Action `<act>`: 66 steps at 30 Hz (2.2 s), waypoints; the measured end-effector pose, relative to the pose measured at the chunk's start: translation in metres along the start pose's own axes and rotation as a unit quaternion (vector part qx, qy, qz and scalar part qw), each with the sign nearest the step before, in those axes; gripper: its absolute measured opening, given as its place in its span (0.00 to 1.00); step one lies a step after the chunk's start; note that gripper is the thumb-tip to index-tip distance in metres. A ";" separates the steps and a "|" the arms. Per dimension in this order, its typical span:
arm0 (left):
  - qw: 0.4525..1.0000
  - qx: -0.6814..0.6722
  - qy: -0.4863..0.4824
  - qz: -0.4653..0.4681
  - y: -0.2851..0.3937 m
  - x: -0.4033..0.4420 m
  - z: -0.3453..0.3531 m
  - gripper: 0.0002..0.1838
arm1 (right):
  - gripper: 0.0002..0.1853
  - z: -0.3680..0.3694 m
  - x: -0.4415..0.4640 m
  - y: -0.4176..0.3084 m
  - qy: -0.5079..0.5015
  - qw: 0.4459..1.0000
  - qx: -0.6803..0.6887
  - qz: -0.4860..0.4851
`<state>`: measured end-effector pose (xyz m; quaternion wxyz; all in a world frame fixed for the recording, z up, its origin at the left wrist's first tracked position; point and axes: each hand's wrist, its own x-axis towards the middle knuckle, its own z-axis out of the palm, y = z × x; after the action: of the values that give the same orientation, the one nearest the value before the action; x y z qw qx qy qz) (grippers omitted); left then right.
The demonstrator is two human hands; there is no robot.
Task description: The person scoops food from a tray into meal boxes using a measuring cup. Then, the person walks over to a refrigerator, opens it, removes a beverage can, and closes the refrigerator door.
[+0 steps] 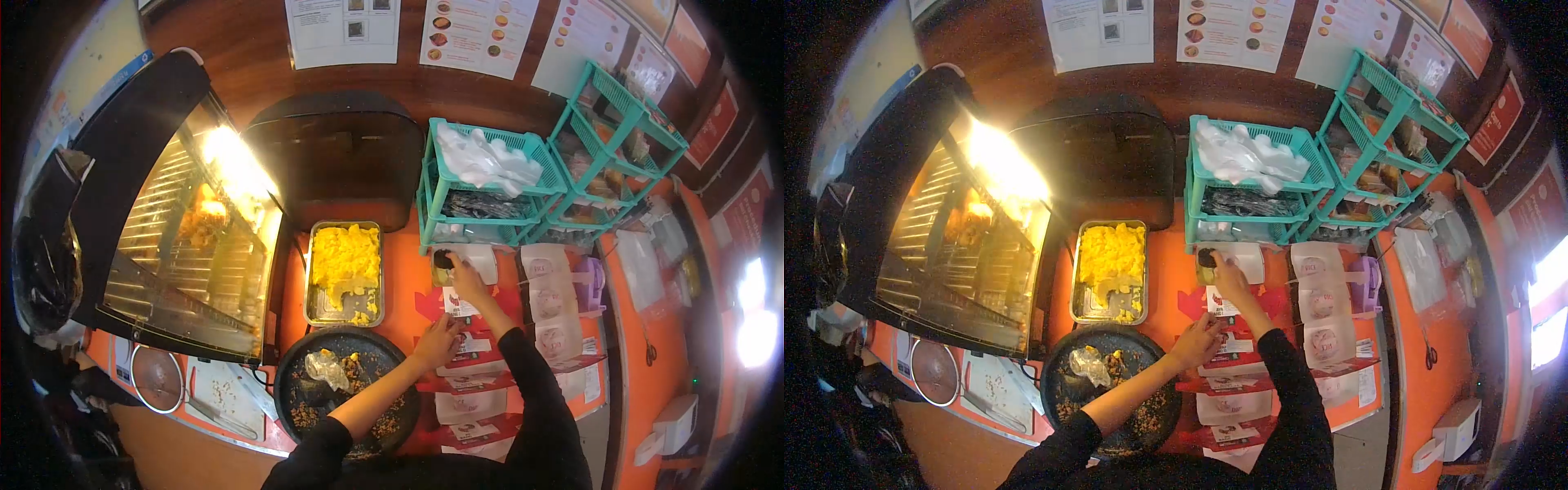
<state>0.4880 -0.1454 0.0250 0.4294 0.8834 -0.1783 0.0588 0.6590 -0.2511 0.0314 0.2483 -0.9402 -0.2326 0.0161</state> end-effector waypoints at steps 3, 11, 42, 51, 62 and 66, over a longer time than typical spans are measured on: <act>1.000 0.005 0.011 -0.012 0.002 -0.001 0.003 0.21 | 0.20 -0.039 0.007 -0.006 0.001 0.998 -0.027 -0.064; 1.000 -0.006 0.017 -0.001 0.000 -0.004 0.005 0.19 | 0.20 -0.037 0.020 -0.012 -0.072 0.984 -0.115 -0.117; 0.965 -0.057 0.134 -0.218 0.090 -0.210 -0.083 0.24 | 0.42 0.172 -0.003 -0.184 -0.192 0.975 -0.106 -0.048; 0.970 -0.046 0.135 -0.198 0.089 -0.212 -0.075 0.21 | 0.17 0.082 0.003 -0.181 -0.180 0.952 -0.191 -0.159; 0.964 -0.075 0.125 -0.221 0.090 -0.209 -0.072 0.19 | 0.35 0.091 -0.045 -0.160 -0.212 0.941 -0.195 -0.179; 0.968 -0.071 0.115 -0.210 0.090 -0.210 -0.069 0.19 | 0.33 0.097 -0.054 -0.151 -0.138 0.941 -0.158 -0.264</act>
<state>0.2630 -0.0870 0.0808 0.5117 0.8553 0.0586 0.0556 0.5318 -0.1143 0.0136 0.0579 -0.8606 -0.5042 0.0425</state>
